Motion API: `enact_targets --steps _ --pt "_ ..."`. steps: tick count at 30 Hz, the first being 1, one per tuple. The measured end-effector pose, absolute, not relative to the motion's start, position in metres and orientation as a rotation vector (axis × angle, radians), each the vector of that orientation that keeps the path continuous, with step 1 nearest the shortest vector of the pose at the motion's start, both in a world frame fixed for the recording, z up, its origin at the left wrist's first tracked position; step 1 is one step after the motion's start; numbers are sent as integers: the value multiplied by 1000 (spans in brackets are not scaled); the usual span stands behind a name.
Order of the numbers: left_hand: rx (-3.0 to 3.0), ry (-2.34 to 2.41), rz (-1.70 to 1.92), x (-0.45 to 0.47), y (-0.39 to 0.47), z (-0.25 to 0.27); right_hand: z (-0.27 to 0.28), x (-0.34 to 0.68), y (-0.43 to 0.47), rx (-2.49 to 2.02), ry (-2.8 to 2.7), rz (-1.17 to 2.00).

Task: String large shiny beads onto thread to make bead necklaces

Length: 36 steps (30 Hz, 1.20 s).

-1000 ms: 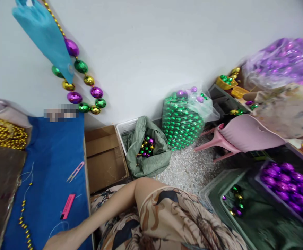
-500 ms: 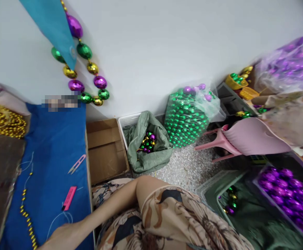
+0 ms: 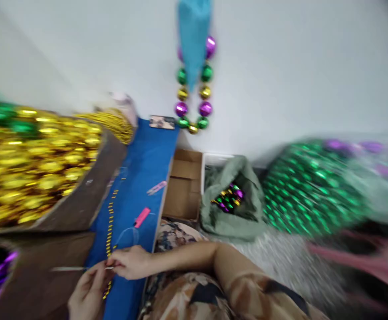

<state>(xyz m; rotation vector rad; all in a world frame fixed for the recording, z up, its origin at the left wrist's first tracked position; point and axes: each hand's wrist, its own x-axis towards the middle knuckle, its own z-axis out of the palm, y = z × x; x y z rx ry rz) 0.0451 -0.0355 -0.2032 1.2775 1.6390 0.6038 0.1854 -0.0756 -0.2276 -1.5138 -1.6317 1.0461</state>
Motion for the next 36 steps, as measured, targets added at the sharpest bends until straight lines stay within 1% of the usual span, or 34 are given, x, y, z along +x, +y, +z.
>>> enact_targets --steps 3,7,15,23,27,30,33,36 --pt "1032 1477 646 48 -40 -203 -230 185 -81 -1517 -1597 968" --pt "1036 1403 703 49 -43 -207 -243 185 -77 -1439 -1706 879" --pt "1023 1519 834 29 -70 -213 -257 209 -78 -1295 -1831 709" --pt "1148 1608 949 -3 -115 -239 -281 231 -81 -1155 -2087 520" --pt "1191 1637 936 -11 -135 -242 -284 231 -78 -1149 -2170 430" --pt "1243 1704 860 -12 -148 -237 -289 231 -72 -1158 -2254 406" --pt "1267 1740 797 -1 -168 -231 -301 239 -70 -1170 -2374 407" --pt "1155 1741 843 9 -187 -235 -317 249 -61 -1163 -2501 372"
